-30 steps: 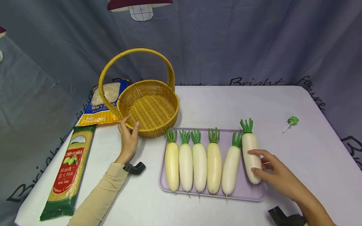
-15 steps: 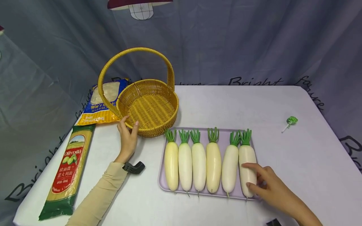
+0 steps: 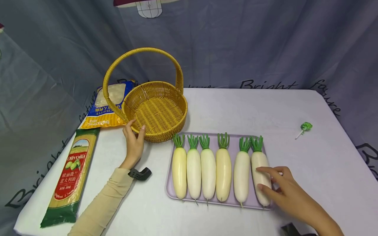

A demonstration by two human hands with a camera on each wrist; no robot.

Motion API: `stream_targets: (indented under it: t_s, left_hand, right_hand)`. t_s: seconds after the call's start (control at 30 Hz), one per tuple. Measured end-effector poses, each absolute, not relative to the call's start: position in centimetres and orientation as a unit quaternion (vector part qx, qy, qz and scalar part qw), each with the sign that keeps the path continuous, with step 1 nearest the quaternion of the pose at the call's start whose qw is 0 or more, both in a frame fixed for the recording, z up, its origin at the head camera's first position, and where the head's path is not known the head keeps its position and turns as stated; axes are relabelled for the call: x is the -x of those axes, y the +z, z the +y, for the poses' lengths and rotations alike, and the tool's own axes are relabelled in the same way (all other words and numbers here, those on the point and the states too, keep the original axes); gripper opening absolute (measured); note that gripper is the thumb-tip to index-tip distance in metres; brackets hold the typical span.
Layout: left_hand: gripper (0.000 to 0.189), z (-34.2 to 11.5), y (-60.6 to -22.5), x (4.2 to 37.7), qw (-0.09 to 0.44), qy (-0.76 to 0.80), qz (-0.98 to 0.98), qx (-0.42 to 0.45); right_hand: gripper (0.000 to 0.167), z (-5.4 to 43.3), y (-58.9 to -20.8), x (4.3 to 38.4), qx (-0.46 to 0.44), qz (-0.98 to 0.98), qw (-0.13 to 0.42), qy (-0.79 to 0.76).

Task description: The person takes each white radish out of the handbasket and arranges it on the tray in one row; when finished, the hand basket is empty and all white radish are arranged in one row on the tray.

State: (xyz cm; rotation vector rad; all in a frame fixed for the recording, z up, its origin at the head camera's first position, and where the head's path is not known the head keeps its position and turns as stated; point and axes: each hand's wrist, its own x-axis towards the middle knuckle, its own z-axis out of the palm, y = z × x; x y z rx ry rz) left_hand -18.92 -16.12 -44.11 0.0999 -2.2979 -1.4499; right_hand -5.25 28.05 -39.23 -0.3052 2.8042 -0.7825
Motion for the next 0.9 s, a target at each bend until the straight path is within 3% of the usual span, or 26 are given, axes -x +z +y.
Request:
stream_targets:
  t_s: [0.2,0.33,0.57,0.67,0.8,0.9]
  left_hand:
    - [0.053,-15.9,-43.9,18.8,0.201,-0.518,-0.831,-0.037]
    - [0.06,-16.2,-43.0,18.4,0.168,-0.467,-0.867,-0.045]
    - [0.082,-17.5,-37.3,16.8,-0.012,-0.223,-0.975,-0.007]
    - [0.073,-16.9,-34.0,16.2,0.026,-0.172,-0.984,0.033]
    - [0.054,-15.0,-29.6,15.5,0.177,-0.2,-0.961,0.072]
    - [0.045,-12.7,-26.6,15.4,0.254,-0.247,-0.926,0.131]
  right_hand:
    - [0.052,28.5,-38.7,5.7,0.086,0.956,0.092,-0.264]
    - [0.051,28.5,-38.3,6.2,0.095,0.958,0.071,-0.261]
    - [0.048,27.7,-36.5,7.5,0.107,0.958,0.024,-0.266]
    - [0.04,26.8,-35.6,9.0,0.131,0.939,-0.046,-0.314]
    - [0.031,25.1,-34.6,12.4,0.177,0.899,-0.153,-0.37]
    - [0.027,23.8,-33.8,15.8,0.186,0.882,-0.219,-0.373]
